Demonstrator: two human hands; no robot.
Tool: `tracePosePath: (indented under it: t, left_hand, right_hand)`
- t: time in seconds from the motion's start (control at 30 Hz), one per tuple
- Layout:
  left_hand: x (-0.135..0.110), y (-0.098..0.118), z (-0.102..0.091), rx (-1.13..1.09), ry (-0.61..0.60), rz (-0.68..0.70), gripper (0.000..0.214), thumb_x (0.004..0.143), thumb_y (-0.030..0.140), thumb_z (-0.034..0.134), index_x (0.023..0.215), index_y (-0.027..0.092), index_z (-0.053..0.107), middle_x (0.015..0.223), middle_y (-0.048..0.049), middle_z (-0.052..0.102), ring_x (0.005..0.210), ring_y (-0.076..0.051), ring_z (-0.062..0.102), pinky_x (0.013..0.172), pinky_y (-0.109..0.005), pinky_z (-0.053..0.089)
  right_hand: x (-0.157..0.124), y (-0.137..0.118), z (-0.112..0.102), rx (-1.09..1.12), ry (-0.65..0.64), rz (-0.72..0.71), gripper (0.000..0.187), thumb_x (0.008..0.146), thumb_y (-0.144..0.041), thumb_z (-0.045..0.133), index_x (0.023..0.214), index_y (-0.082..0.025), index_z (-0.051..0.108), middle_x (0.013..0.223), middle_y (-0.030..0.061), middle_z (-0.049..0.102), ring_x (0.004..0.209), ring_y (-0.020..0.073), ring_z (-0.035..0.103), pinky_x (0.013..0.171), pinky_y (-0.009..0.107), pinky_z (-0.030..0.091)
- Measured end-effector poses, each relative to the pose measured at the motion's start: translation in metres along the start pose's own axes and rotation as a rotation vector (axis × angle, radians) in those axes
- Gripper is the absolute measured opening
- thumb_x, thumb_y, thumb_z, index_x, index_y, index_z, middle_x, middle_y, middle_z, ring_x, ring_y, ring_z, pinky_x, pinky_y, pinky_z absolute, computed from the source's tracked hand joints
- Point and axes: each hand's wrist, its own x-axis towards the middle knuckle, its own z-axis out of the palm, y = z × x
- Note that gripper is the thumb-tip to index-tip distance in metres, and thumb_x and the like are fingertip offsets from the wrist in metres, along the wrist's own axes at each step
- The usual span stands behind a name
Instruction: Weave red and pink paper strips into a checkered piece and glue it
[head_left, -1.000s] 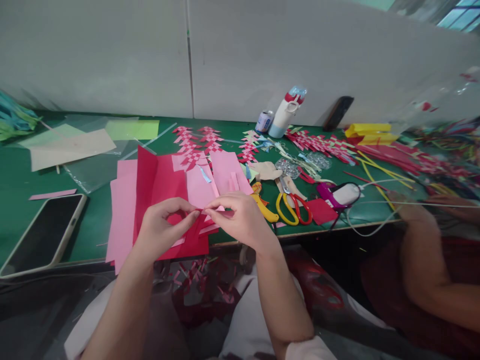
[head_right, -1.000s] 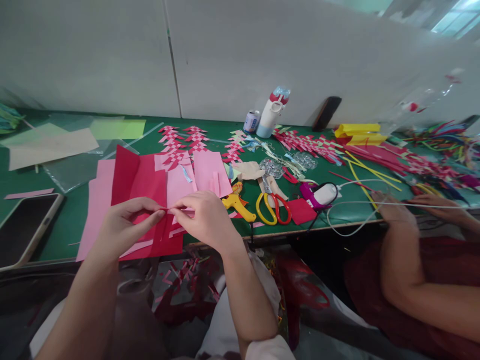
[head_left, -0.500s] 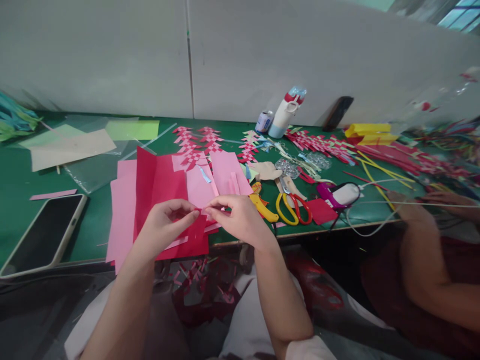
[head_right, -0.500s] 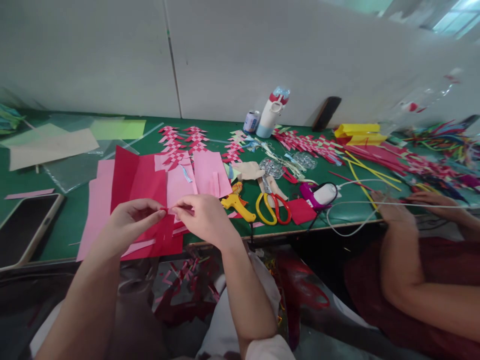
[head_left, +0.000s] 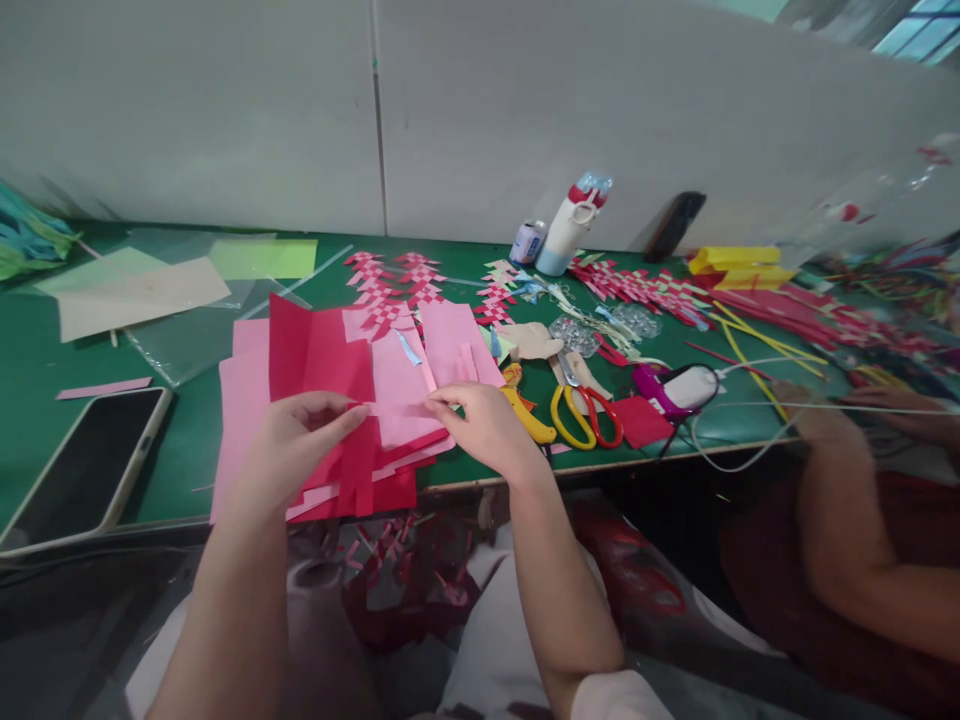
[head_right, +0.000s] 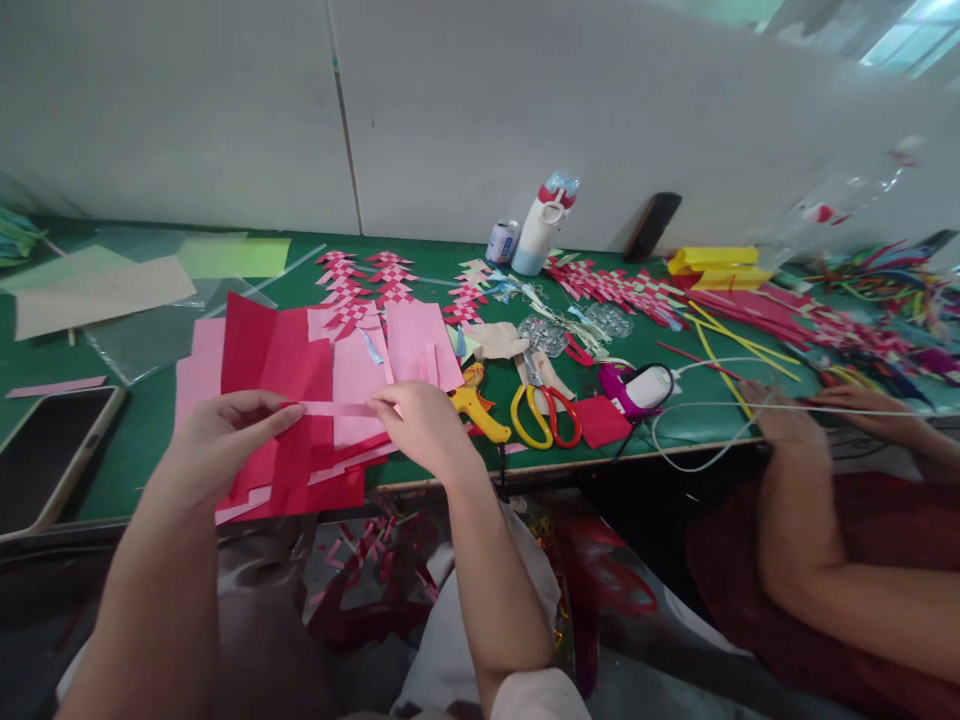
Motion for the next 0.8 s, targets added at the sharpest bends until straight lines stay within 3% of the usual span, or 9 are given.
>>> tracePosePath:
  t: [0.2, 0.33, 0.43, 0.63, 0.8]
  left_hand:
    - [0.004, -0.005, -0.013, -0.125, 0.118, -0.215, 0.038, 0.054, 0.05, 0.082, 0.073, 0.019, 0.071, 0.066, -0.0003, 0.067, 0.063, -0.013, 0.057, 0.056, -0.022, 0.044]
    - [0.003, -0.001, -0.014, -0.215, 0.131, -0.25, 0.04, 0.048, 0.047, 0.085, 0.07, 0.018, 0.07, 0.067, -0.0003, 0.066, 0.065, -0.014, 0.058, 0.059, -0.023, 0.046]
    - [0.003, 0.0, -0.014, -0.201, 0.125, -0.258, 0.039, 0.049, 0.047, 0.085, 0.071, 0.018, 0.07, 0.068, -0.0004, 0.066, 0.065, -0.013, 0.058, 0.059, -0.023, 0.045]
    - [0.003, -0.002, -0.016, -0.128, 0.07, -0.234, 0.038, 0.053, 0.05, 0.082, 0.07, 0.019, 0.07, 0.066, 0.0002, 0.066, 0.062, -0.012, 0.055, 0.057, -0.021, 0.041]
    - [0.003, -0.004, -0.018, -0.081, 0.001, -0.19, 0.036, 0.056, 0.052, 0.081, 0.07, 0.02, 0.071, 0.068, -0.0009, 0.068, 0.066, -0.014, 0.057, 0.059, -0.023, 0.043]
  right_hand:
    - [0.0, 0.01, 0.007, -0.212, -0.202, 0.036, 0.014, 0.081, -0.02, 0.066, 0.092, -0.019, 0.074, 0.091, 0.0048, 0.074, 0.092, 0.0206, 0.065, 0.082, 0.029, 0.046]
    - [-0.003, 0.014, 0.013, -0.376, -0.236, 0.014, 0.023, 0.072, -0.021, 0.075, 0.095, -0.017, 0.073, 0.094, 0.0094, 0.07, 0.099, 0.0263, 0.06, 0.087, 0.034, 0.046]
    - [-0.002, 0.017, 0.014, -0.437, -0.256, 0.026, 0.018, 0.074, -0.018, 0.073, 0.091, -0.016, 0.074, 0.091, 0.0105, 0.068, 0.098, 0.0269, 0.059, 0.087, 0.035, 0.045]
    - [-0.001, 0.017, 0.008, -0.364, -0.23, 0.017, 0.008, 0.077, -0.018, 0.068, 0.085, -0.017, 0.071, 0.089, 0.0081, 0.067, 0.092, 0.0222, 0.06, 0.084, 0.032, 0.044]
    - [-0.002, 0.019, 0.001, -0.173, -0.152, 0.079, 0.022, 0.078, -0.009, 0.059, 0.094, -0.02, 0.068, 0.09, 0.0035, 0.072, 0.082, 0.0175, 0.065, 0.071, 0.027, 0.045]
